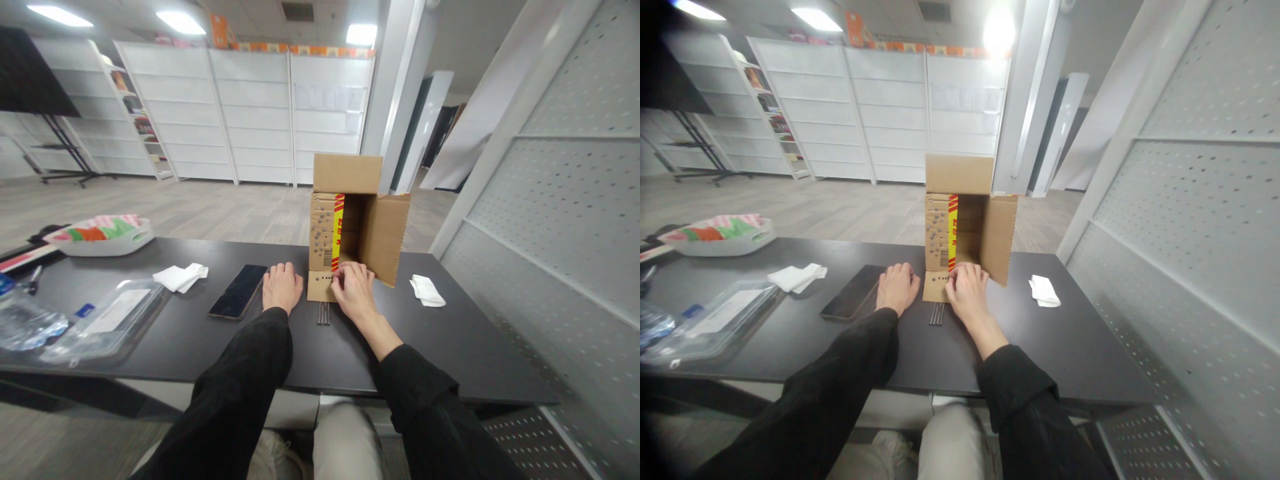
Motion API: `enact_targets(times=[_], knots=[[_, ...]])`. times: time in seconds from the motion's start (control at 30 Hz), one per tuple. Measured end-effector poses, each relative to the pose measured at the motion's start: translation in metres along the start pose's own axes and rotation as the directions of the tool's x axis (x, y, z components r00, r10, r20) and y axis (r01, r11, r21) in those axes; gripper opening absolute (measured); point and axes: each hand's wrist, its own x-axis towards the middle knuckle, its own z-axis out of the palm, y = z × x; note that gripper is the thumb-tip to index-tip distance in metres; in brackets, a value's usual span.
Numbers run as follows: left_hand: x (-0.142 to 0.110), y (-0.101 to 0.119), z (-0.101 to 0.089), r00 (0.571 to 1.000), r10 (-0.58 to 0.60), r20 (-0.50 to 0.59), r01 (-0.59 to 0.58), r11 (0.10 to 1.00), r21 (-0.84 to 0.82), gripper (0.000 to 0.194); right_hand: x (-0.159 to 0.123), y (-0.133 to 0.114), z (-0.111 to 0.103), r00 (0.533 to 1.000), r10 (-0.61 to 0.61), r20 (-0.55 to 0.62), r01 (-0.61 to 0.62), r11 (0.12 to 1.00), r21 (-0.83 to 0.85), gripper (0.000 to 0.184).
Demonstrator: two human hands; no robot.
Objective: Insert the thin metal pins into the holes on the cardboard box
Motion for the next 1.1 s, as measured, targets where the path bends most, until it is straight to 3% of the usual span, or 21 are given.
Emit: enact_targets(times=[0.7, 1.1], knots=[[0.000, -0.001, 0.002, 1.000, 0.012, -0.015, -0.012, 1.000, -0.005, 0.021, 0.001, -0.004, -0.005, 0.996, -0.050, -0.069, 0.057, 0.992, 0.109, 0.008], [0.000, -0.001, 0.002, 1.000, 0.009, -0.021, -0.009, 1.000, 0.017, 0.019, 0.001, -0.010, -0.012, 0.972, -0.174, -0.160, 0.198, 0.968, 0.151, 0.007]])
